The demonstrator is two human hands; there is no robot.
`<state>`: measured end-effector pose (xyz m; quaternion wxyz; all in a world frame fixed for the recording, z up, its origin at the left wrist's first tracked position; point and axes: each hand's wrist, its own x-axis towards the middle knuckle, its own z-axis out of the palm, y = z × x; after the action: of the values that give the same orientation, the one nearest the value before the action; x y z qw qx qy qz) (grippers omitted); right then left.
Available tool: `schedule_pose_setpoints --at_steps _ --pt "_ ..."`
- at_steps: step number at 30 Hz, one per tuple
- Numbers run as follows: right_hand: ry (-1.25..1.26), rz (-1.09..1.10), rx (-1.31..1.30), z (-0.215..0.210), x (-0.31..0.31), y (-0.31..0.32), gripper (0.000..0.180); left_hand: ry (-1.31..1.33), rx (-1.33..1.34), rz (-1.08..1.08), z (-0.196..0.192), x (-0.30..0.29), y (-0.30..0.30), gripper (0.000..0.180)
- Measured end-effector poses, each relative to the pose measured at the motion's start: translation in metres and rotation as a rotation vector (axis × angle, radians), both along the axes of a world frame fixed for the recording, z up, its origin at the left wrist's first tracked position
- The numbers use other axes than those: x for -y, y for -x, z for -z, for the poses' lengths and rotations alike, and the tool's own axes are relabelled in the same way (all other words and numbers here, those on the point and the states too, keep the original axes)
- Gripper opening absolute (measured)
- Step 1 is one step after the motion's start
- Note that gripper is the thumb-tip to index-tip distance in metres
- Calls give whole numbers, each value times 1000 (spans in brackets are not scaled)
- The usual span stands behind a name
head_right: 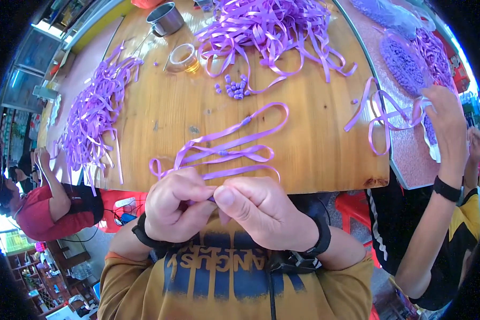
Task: The person threads purple beads onto a purple ribbon by hand, sliding each bead along the ribbon and tying knots to secure them.
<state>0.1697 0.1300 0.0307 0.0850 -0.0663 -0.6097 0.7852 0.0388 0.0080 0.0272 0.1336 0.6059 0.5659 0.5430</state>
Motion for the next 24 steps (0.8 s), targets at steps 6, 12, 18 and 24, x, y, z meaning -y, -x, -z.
schedule_pose_setpoints --at_steps 6,12,18,24 --pt "-103 -56 41 11 -10 2 31 167 42 -20 3 2 3 18" --pt "-510 133 265 0 -53 5 21 393 116 -453 5 29 39 13" --pt "-1020 135 82 28 -66 -6 45 589 -495 -499 13 37 55 45" --pt "-1143 240 133 21 -76 -8 47 796 -714 -276 7 17 35 61"
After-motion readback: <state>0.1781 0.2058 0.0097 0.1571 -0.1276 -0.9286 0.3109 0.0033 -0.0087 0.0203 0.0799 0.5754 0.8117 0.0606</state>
